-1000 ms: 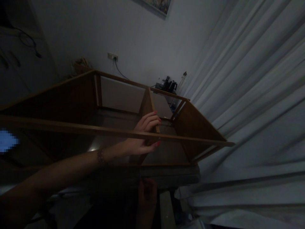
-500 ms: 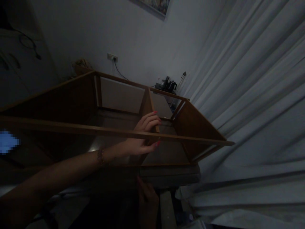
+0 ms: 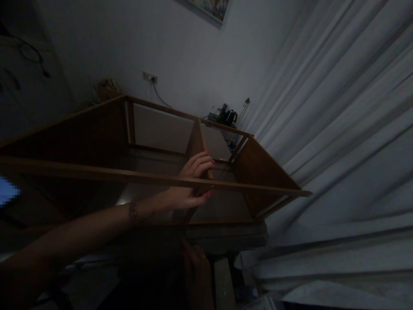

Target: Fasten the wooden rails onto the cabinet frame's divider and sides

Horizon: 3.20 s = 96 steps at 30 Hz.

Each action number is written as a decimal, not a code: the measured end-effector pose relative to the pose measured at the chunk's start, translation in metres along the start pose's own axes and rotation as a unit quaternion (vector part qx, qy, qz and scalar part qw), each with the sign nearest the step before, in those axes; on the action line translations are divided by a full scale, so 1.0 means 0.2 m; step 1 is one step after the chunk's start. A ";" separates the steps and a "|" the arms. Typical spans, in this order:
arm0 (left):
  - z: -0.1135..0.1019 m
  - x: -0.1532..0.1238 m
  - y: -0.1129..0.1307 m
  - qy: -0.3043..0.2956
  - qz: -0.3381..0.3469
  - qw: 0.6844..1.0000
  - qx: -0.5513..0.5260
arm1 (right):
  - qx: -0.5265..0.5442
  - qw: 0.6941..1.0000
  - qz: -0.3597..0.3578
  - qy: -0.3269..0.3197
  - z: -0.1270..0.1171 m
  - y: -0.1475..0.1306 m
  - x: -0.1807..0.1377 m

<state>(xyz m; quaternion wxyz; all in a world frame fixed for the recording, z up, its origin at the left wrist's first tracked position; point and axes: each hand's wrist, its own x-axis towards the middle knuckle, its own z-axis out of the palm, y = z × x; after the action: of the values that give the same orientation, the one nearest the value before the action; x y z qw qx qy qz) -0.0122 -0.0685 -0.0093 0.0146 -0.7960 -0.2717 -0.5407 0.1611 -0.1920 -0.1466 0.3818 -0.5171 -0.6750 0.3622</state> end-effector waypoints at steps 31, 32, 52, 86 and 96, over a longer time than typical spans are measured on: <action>0.00 0.00 0.00 0.001 0.001 1.000 0.006 | -0.275 0.873 -0.311 0.257 0.05 0.25 0.03; 0.00 0.00 0.00 0.001 0.000 1.000 0.007 | -0.269 0.882 -0.292 0.254 0.06 0.24 0.03; 0.01 0.00 -0.01 0.001 -0.002 1.000 0.009 | -0.241 0.941 -0.144 0.187 0.13 0.14 0.02; 0.00 0.00 0.00 -0.006 -0.002 1.000 0.005 | -0.074 0.980 -0.104 0.153 0.17 0.11 0.01; 0.00 0.00 0.00 -0.008 -0.003 1.000 -0.002 | -0.110 0.961 -0.133 0.217 0.20 0.12 0.03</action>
<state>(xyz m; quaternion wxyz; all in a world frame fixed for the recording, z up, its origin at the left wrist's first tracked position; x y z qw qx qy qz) -0.0123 -0.0676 -0.0100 0.0097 -0.7993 -0.2733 -0.5351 0.1350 -0.1848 -0.1838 0.5046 -0.5276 -0.6743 0.1108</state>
